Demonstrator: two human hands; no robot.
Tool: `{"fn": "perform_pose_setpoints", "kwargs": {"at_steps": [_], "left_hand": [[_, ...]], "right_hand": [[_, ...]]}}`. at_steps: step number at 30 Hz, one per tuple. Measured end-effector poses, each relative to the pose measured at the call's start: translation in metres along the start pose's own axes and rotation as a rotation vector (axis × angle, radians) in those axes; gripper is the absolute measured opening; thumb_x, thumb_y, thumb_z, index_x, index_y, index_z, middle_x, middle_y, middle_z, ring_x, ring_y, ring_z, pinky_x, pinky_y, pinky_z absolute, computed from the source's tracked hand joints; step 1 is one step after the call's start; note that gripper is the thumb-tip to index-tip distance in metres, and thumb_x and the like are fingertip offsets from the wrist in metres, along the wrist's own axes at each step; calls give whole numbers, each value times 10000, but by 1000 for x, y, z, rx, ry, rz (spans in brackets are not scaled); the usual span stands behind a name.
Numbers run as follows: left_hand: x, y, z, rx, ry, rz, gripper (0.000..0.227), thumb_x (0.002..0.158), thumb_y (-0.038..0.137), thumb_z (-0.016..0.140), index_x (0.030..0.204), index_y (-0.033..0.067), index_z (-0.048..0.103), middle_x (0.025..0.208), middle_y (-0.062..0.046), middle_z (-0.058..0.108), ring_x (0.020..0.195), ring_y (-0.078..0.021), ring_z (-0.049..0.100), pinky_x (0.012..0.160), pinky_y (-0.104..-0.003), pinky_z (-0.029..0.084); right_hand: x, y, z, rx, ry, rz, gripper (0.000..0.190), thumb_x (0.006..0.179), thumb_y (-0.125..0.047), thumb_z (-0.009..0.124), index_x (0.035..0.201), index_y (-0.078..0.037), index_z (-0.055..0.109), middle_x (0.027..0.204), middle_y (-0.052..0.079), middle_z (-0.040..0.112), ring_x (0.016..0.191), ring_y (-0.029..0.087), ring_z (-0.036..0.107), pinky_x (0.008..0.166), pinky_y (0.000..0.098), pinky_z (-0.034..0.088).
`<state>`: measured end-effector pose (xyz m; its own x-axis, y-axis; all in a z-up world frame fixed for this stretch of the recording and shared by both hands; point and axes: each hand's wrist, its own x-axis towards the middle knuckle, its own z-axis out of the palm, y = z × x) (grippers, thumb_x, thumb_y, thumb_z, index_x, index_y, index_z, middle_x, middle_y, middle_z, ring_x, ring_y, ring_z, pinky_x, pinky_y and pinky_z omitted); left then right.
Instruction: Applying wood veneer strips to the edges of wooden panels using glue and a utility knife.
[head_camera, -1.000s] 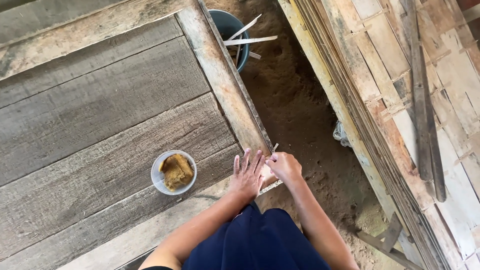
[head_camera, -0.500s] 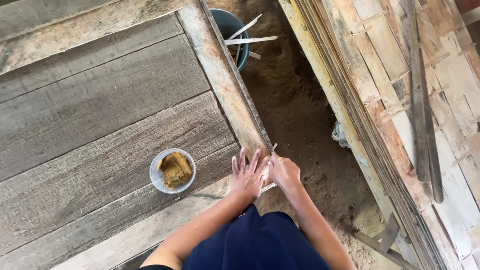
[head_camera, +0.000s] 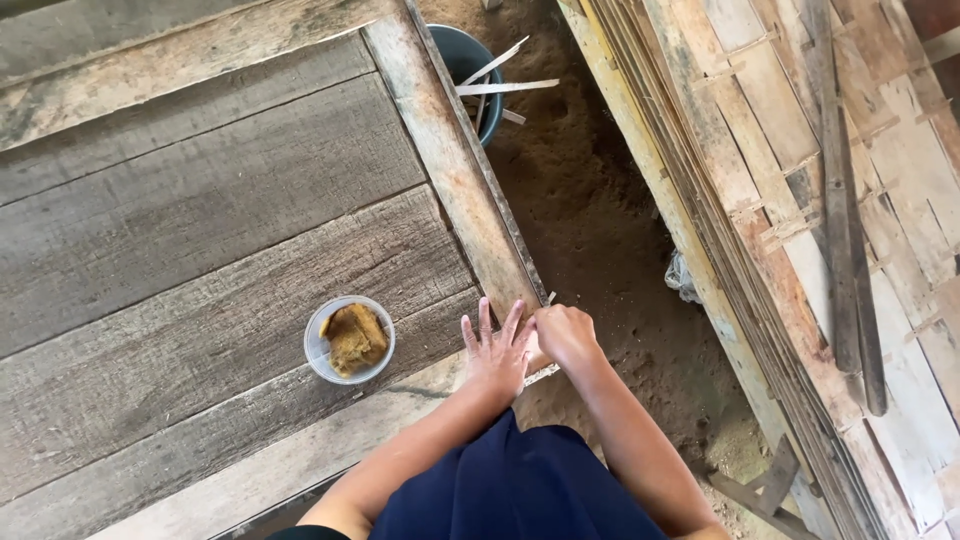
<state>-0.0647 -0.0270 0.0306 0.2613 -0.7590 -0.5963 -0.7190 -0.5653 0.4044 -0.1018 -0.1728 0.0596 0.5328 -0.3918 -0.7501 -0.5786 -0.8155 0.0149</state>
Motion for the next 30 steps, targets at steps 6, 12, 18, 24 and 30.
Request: {"fn": "perform_pose_setpoints", "kwargs": {"at_steps": [6, 12, 18, 24, 30], "left_hand": [[-8, 2, -23, -60, -80, -22, 643, 1047, 362, 450, 1635, 369, 188, 1729, 85, -100, 1514, -522, -203, 1188, -737, -34], [-15, 13, -51, -94, -207, -70, 588, 1070, 380, 401, 1627, 368, 214, 1725, 87, -125, 1512, -515, -221, 1168, -759, -81], [-18, 14, -64, -76, -233, -58, 551, 1059, 422, 419, 1598, 388, 309, 1730, 33, -145, 1498, -550, -224, 1139, -794, -83], [-34, -9, -90, -155, 18, 38, 681, 962, 322, 565, 1592, 204, 335, 1726, -116, 12, 1511, -514, 122, 1174, -761, 64], [-19, -29, -37, -36, 79, 33, 613, 1035, 332, 423, 1628, 262, 285, 1739, -53, -104, 1541, -409, -223, 1170, -650, -156]], "right_hand": [[-4, 4, -13, -156, -63, 42, 300, 908, -109, 526, 893, -190, 814, 878, 95, 791, 918, 338, 776, 792, 473, 619], [-36, 34, -45, 200, 77, 374, 257, 928, -291, 545, 1075, -206, 738, 1013, 139, 783, 1006, 385, 748, 891, 495, 586], [-38, 27, -6, 590, 91, 408, 382, 851, -413, 621, 1171, -206, 649, 1189, 129, 725, 1186, 368, 661, 988, 523, 533], [-14, 32, 38, 727, 200, 374, 640, 790, -628, 705, 1257, -209, 577, 1287, 79, 653, 1191, 263, 653, 1039, 461, 512], [-24, -2, 6, 702, 240, 384, 840, 766, -643, 758, 1346, -90, 508, 1371, 170, 575, 1327, 378, 547, 1143, 555, 413]]}}
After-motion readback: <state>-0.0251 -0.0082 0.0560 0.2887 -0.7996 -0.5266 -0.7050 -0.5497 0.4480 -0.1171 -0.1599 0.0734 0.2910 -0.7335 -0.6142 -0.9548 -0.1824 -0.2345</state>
